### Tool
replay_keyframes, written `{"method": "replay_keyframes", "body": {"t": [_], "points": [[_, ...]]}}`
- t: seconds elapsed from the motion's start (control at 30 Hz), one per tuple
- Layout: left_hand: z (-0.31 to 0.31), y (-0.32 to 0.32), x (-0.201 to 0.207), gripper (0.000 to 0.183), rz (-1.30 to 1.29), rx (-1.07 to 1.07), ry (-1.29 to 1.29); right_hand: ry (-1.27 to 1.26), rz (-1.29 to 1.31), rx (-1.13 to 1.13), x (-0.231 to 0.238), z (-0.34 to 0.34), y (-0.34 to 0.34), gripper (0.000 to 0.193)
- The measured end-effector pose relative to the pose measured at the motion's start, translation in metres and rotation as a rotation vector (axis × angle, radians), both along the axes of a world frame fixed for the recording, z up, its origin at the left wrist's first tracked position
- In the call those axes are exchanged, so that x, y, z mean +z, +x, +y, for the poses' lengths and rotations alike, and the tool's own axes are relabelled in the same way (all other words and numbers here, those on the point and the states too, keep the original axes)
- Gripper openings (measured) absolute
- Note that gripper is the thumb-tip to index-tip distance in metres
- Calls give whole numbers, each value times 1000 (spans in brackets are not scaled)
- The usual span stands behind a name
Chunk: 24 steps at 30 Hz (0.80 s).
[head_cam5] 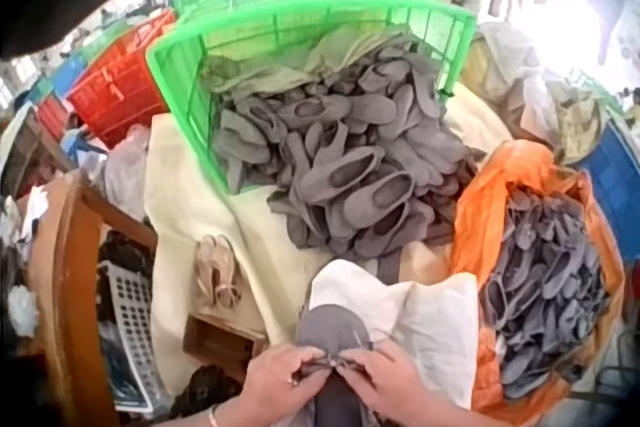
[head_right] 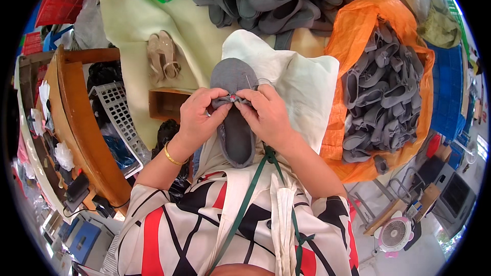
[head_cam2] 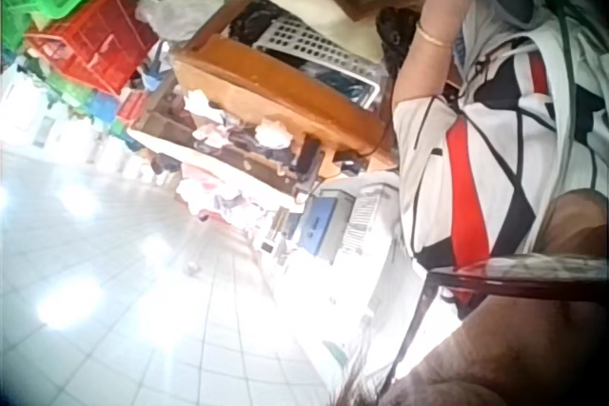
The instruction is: The person sews a grey slipper using a needle and thread, working on the upper part of the shoe. They pull the thread tight to secure the stitches, then place the finished slipper into a green basket. The person then picks up another slipper from a pile and begins sewing it in the same manner.
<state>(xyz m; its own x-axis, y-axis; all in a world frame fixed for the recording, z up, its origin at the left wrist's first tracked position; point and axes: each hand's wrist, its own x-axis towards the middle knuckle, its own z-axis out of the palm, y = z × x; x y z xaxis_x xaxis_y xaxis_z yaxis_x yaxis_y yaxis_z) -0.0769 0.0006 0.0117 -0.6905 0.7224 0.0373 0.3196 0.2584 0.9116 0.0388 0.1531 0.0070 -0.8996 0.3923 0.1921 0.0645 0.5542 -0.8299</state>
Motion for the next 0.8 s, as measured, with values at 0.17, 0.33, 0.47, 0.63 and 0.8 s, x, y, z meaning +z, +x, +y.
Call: {"method": "replay_keyframes", "body": {"t": [0.17,0.33,0.47,0.63,0.8], "points": [[-1,-1,-6,19,-75,-28,34,-78,-20,3,-3,1,0,21],[-1,-8,-5,15,-246,-105,-22,-147,-72,-5,2,2,1,20],[0,-7,-5,15,-286,-127,-7,-131,-55,5,0,3,2,21],[1,-8,-7,14,-282,-123,-28,-72,-56,39,-2,7,0,19],[4,1,-4,15,-262,-22,21,-38,-71,72,-2,10,-1,19]]}}
